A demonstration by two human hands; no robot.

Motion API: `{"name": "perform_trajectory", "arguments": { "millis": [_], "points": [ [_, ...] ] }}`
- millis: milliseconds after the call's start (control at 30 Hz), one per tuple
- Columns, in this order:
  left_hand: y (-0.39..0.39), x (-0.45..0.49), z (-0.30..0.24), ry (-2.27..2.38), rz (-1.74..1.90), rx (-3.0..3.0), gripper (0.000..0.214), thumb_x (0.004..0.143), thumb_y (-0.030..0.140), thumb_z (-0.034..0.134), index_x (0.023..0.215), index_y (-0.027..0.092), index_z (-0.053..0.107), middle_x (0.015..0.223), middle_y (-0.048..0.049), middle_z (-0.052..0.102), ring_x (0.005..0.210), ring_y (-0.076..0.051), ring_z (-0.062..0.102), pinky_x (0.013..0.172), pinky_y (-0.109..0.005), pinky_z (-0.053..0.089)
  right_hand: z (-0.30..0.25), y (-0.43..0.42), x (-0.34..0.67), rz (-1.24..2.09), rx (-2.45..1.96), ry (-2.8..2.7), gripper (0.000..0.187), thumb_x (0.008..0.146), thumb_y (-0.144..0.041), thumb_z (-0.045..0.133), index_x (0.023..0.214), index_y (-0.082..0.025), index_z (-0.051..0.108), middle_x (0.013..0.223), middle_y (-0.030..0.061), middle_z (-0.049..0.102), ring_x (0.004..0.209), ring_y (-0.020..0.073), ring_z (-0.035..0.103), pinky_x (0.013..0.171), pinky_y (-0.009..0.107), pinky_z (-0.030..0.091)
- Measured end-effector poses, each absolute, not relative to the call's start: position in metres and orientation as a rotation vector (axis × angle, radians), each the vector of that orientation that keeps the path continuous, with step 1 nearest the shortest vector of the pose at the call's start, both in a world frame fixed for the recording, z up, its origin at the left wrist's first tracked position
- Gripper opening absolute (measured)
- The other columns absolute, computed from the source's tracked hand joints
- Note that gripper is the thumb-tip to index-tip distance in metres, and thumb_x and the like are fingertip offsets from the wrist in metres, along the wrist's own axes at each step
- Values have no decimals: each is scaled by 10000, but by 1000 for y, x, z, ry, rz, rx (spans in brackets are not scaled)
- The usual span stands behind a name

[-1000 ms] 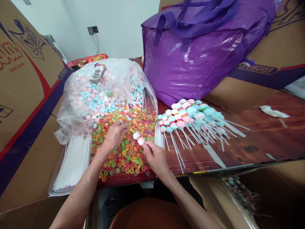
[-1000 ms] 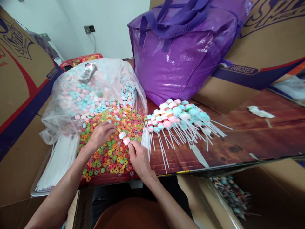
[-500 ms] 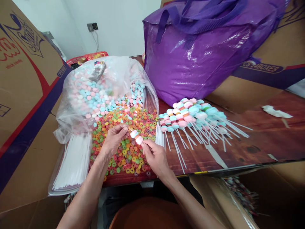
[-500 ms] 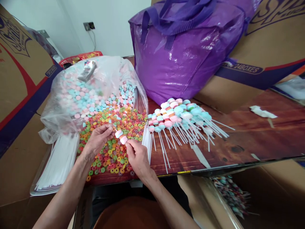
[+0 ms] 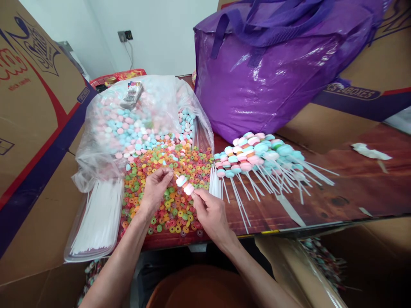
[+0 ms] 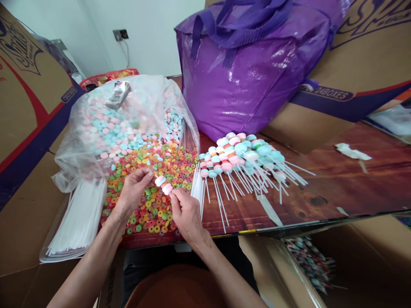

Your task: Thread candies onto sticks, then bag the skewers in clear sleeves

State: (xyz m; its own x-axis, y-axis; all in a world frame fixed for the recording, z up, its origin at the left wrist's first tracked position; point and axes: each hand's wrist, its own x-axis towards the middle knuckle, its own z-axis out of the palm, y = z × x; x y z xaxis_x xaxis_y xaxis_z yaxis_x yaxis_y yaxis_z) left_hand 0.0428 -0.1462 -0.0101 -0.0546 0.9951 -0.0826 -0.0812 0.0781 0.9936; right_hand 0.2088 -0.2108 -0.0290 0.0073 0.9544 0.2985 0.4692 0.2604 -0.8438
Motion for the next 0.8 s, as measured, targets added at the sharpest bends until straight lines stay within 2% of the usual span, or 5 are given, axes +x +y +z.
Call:
{"name": "perform_trajectory", "arguments": {
  "millis": [133,333,533,633,800],
  "points": [
    [-150,45,-10,1281,1233,1254,184,780,358,692,820,179,682,768,-6,640,697,-128,567,683,-254,470,-32,-210,208,666,-1374,-1616,269,968,-274,433,806,-190,631,615,-2,545,526,128,472,508,238,341],
    [-151,44,-12,1368,1237,1607,141,840,291,615,851,202,724,927,-52,696,901,-187,632,832,-308,495,-34,-208,205,745,-1352,-1573,262,959,-299,444,802,-193,626,596,-12,517,534,128,486,518,227,367],
    [-148,40,-17,1290,1295,1206,221,767,310,699,943,181,733,944,-48,733,877,-184,662,857,-328,510,-32,-208,205,888,-1338,-1478,247,949,-324,475,816,-185,631,602,-15,516,542,124,484,517,218,387],
    [-149,37,-18,1313,1263,1313,162,790,301,679,886,181,730,929,-44,728,903,-186,654,877,-323,496,-32,-208,205,906,-1336,-1491,251,948,-328,475,825,-184,640,597,-14,521,549,129,495,518,218,393],
    [-148,32,-17,1497,1210,1640,178,879,256,567,928,194,726,964,-60,713,915,-194,650,855,-319,500,-37,-208,208,894,-1357,-1454,250,946,-335,487,805,-185,628,593,-22,508,530,119,480,510,218,383]
  ]
}}
